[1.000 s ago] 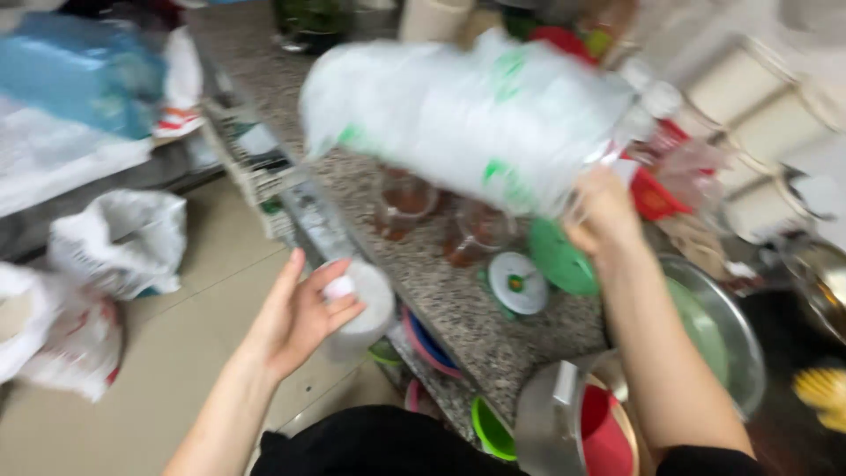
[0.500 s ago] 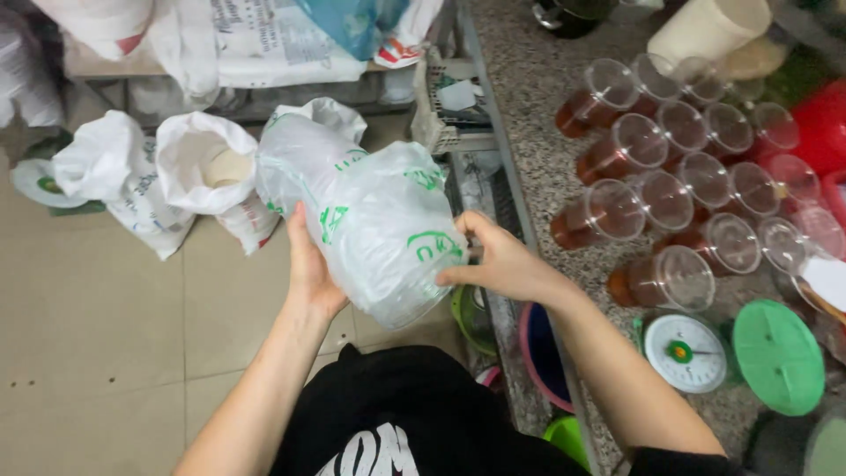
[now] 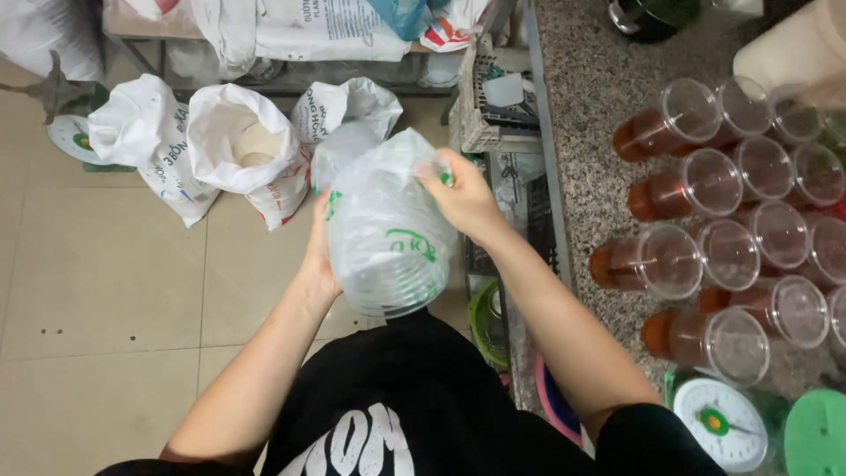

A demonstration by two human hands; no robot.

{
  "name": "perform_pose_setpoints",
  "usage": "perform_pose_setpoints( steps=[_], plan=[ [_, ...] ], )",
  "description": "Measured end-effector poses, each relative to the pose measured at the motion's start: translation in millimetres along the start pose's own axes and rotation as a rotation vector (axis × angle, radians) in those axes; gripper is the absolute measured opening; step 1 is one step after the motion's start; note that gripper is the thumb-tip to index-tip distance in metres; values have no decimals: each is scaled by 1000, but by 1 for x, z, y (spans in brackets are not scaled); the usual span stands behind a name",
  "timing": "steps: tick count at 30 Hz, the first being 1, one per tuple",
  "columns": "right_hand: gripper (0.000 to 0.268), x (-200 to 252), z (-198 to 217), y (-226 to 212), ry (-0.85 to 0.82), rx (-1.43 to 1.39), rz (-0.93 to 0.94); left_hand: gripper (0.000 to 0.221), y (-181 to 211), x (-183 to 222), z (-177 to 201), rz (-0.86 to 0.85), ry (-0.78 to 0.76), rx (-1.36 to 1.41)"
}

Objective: The person places lids on plastic cups filled with a brown liquid, then puts them into plastic bags and ties the bags closed by hand.

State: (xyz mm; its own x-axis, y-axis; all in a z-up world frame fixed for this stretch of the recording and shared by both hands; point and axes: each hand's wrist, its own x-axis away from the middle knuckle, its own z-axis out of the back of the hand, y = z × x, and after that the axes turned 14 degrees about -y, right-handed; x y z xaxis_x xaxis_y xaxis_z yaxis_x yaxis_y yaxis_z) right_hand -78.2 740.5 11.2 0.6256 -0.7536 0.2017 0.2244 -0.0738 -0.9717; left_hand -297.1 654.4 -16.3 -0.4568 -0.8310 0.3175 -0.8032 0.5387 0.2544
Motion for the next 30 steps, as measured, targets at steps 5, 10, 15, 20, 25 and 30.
perform_pose_setpoints(
  steps=[5, 10, 15, 20, 25, 30],
  plan=[
    [13, -25, 24, -27, 41, 16, 367, 77, 8, -55, 39, -110, 4, 135],
    [14, -65, 53, -62, -162, 51, 472, 78, 15, -99, 55, -187, 463, 233],
    [30, -111, 109, -89, -80, -83, 502, 91, 7, -147, 147, -187, 761, 205],
    [39, -153, 140, -46, -64, -92, 280, 83, -8, -175, 165, -145, 722, -351],
    [20, -167, 169, -69, -604, -806, 589, 93, 5, -179, 85, -217, 811, -1367],
    [28, -165, 206, -83, -41, 555, 616, 142, 43, -168, -5, -77, 469, -1465]
  ],
)
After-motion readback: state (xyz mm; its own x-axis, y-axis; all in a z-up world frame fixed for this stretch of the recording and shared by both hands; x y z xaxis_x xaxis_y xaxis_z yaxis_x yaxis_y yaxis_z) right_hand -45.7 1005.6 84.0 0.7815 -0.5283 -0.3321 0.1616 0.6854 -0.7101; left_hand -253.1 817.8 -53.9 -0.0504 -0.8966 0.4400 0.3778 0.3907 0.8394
